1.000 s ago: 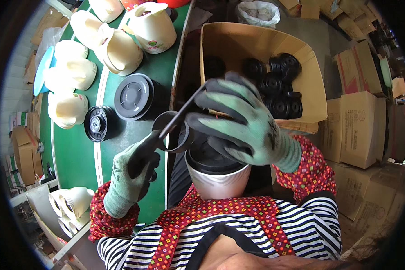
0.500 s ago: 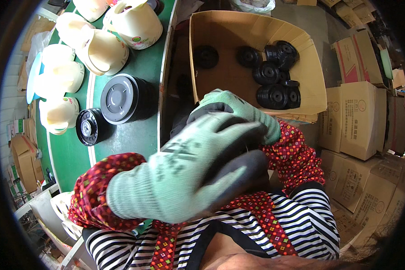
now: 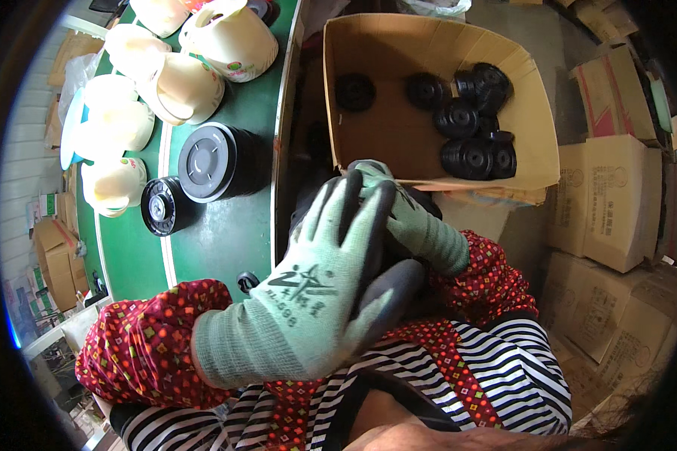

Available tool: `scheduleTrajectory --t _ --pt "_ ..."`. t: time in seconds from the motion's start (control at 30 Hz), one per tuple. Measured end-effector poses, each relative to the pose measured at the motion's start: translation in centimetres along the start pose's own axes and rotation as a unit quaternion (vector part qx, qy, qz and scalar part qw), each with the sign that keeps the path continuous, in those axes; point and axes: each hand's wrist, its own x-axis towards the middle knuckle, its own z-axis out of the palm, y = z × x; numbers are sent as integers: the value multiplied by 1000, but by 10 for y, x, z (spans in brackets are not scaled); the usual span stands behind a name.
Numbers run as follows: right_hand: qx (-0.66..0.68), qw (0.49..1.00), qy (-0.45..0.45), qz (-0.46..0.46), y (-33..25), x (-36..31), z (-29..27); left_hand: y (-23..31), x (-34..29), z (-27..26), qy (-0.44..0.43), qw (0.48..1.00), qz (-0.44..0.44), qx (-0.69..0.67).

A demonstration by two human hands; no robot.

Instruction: The person assembles white kettles by inserting black circular components into the base and securing black lids on top. The person handles each kettle one at a time, places the assembled units on a green conveyor belt, and repeats the process with additional kettles.

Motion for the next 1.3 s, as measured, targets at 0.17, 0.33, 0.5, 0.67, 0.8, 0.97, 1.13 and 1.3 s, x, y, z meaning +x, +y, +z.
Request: scheduleTrajectory --t 0.17,0.33,0.5,0.67,0.8,0.97,1.13,1.3 --pt "-205 976 -72 25 -39 -4 -17 -37 -7 -20 -37 998 -48 29" --pt "-376 915 -125 71 -92 2 -19 -129 10 -31 -28 998 0 56" --pt "-508 837 -191 70 -120 10 4 -228 56 4 55 969 230 76" --pt "-569 796 -193 66 -131 24 24 -264 70 31 179 937 289 80" --pt "-516 839 -165 43 -131 22 11 -245 39 5 197 947 233 94" --pt "-414 892 -161 -80 -119 -11 2 -227 -42 -17 174 982 -21 -64" --pt "-269 960 -78 -27 -78 -35 13 -257 -147 11 254 954 -138 79" --pt "-184 981 54 26 -65 -45 26 -320 -219 54 246 899 -311 186"
